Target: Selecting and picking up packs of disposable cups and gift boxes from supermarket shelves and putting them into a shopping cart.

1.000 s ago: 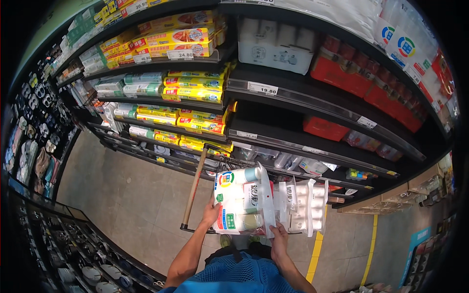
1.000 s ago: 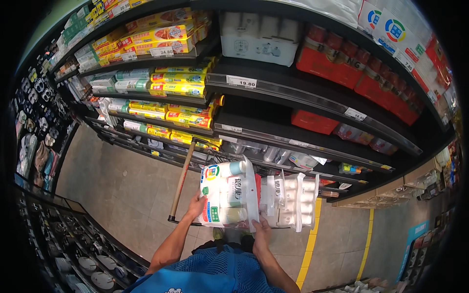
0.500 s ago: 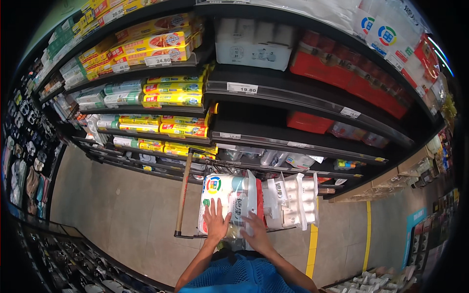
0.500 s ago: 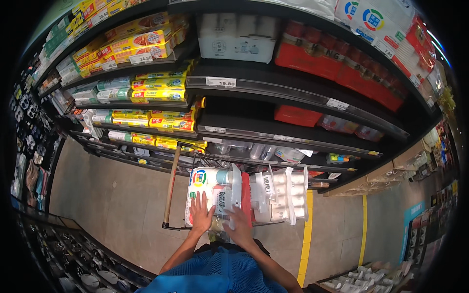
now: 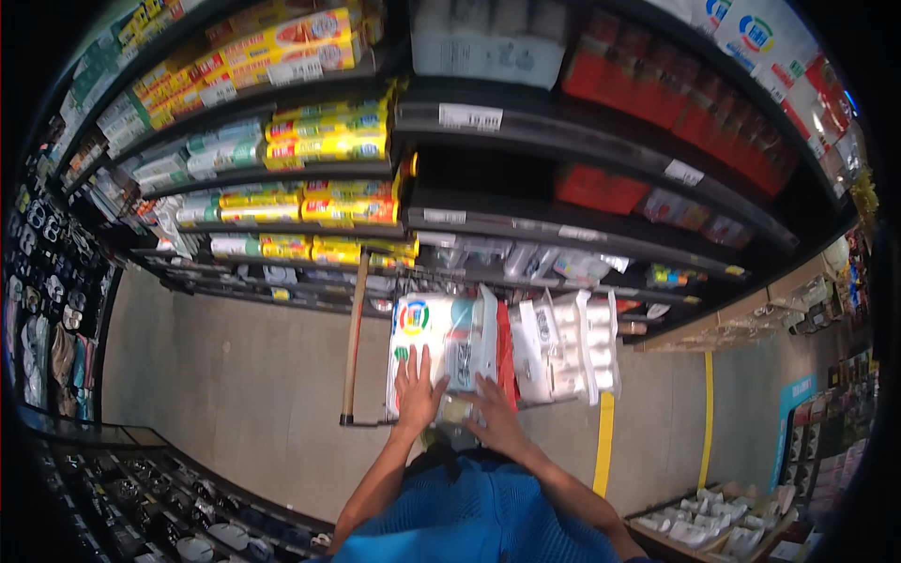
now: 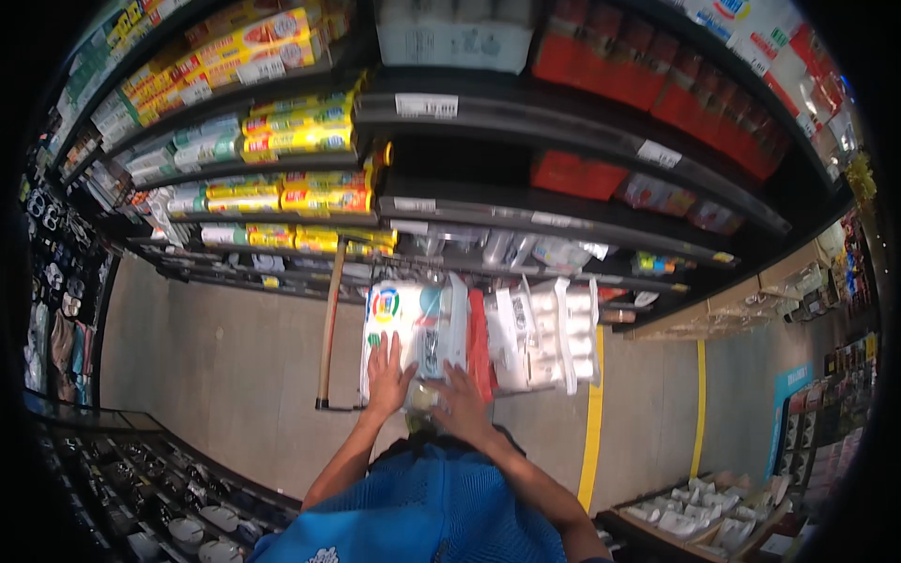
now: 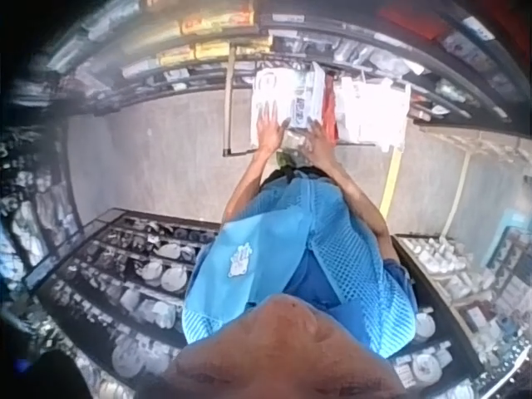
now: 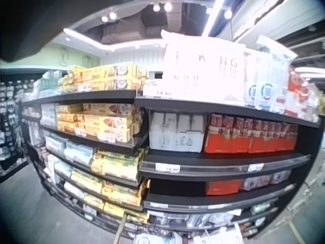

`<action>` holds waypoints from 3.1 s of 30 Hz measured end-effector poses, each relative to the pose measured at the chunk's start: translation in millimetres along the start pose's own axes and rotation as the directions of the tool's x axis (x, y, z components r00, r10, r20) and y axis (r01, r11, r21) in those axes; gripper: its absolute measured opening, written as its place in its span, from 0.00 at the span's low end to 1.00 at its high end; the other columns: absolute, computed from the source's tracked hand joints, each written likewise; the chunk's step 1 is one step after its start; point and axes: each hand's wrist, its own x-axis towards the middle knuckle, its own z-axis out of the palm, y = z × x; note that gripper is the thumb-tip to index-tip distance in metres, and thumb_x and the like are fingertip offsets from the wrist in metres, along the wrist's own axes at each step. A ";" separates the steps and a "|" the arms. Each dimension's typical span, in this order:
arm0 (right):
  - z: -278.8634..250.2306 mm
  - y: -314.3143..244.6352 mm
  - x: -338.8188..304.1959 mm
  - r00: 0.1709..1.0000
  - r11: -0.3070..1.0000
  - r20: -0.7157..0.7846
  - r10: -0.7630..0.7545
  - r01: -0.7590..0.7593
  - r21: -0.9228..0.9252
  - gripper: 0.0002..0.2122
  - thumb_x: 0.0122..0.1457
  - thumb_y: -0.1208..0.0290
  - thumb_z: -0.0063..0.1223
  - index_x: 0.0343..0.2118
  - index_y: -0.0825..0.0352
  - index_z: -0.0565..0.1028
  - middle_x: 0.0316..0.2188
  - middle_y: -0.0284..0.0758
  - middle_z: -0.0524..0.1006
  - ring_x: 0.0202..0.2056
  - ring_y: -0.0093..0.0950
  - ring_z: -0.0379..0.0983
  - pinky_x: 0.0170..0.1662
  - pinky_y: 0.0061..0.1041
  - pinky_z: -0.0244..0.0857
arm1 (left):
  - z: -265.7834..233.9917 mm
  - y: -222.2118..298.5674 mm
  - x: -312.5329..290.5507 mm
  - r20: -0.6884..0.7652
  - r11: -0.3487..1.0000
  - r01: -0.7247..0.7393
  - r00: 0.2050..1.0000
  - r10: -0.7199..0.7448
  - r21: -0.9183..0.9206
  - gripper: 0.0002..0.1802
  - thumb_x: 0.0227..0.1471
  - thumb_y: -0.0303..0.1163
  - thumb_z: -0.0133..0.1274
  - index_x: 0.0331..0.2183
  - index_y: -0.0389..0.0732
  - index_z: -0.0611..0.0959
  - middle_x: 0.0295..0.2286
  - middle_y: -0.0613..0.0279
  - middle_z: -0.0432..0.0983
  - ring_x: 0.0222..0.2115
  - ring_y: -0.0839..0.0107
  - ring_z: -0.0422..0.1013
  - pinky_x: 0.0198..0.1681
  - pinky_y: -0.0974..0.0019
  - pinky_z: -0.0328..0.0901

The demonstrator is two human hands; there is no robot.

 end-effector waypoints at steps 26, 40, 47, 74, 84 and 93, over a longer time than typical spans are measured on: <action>-9.3 1.0 -7.9 0.873 0.824 -0.238 0.425 -0.265 0.502 0.29 0.49 0.80 0.58 0.55 0.75 0.60 0.50 0.47 0.67 0.50 0.39 0.67 0.51 0.32 0.63 | -21.1 -37.5 -44.8 -0.065 0.991 -0.013 0.998 0.005 -0.132 0.34 0.53 0.31 0.51 0.58 0.34 0.59 0.56 0.38 0.53 0.55 0.42 0.53 0.58 0.52 0.52; 6.6 1.6 -0.7 0.803 0.712 -0.225 0.552 -0.314 0.628 0.15 0.48 0.82 0.59 0.38 0.68 0.68 0.27 0.28 0.70 0.29 0.17 0.64 0.33 0.18 0.62 | -28.3 -60.2 -43.9 -0.025 0.972 -0.098 0.995 0.095 -0.212 0.31 0.49 0.26 0.53 0.55 0.36 0.66 0.55 0.43 0.58 0.52 0.48 0.59 0.55 0.57 0.57; 10.4 -5.5 3.8 0.793 0.603 -0.199 0.575 -0.247 0.759 0.13 0.51 0.86 0.54 0.38 0.65 0.67 0.23 0.23 0.68 0.26 0.12 0.61 0.33 0.12 0.57 | -21.7 -60.1 -42.5 -0.044 0.968 -0.075 0.997 0.066 -0.239 0.29 0.50 0.26 0.52 0.55 0.37 0.67 0.54 0.42 0.59 0.54 0.48 0.57 0.56 0.57 0.56; -157.6 -149.0 30.7 0.814 0.890 0.363 -0.453 0.440 0.124 0.17 0.52 0.75 0.50 0.47 0.59 0.71 0.37 0.36 0.74 0.38 0.38 0.73 0.37 0.33 0.69 | -188.0 -49.6 -51.2 -0.172 0.902 -0.082 0.985 0.009 -0.423 0.73 0.20 0.41 0.74 0.62 0.39 0.45 0.59 0.46 0.50 0.61 0.60 0.48 0.61 0.62 0.47; -222.3 -103.4 13.3 0.826 0.871 0.318 -0.465 0.491 -0.001 0.21 0.50 0.79 0.49 0.49 0.56 0.71 0.37 0.32 0.74 0.41 0.34 0.71 0.40 0.28 0.69 | -145.3 31.9 -55.5 0.204 0.736 0.166 0.978 -0.039 -0.656 0.49 0.26 0.28 0.71 0.53 0.36 0.67 0.49 0.56 0.68 0.47 0.66 0.67 0.51 0.63 0.63; -250.1 -28.1 -17.3 0.828 0.905 -0.386 -0.407 0.424 -0.044 0.15 0.41 0.81 0.53 0.34 0.58 0.80 0.35 0.26 0.80 0.39 0.29 0.75 0.41 0.24 0.68 | -122.0 126.2 -2.9 -0.262 0.850 -0.269 0.951 0.162 -0.453 0.39 0.29 0.31 0.68 0.47 0.37 0.72 0.48 0.52 0.70 0.51 0.57 0.65 0.56 0.57 0.58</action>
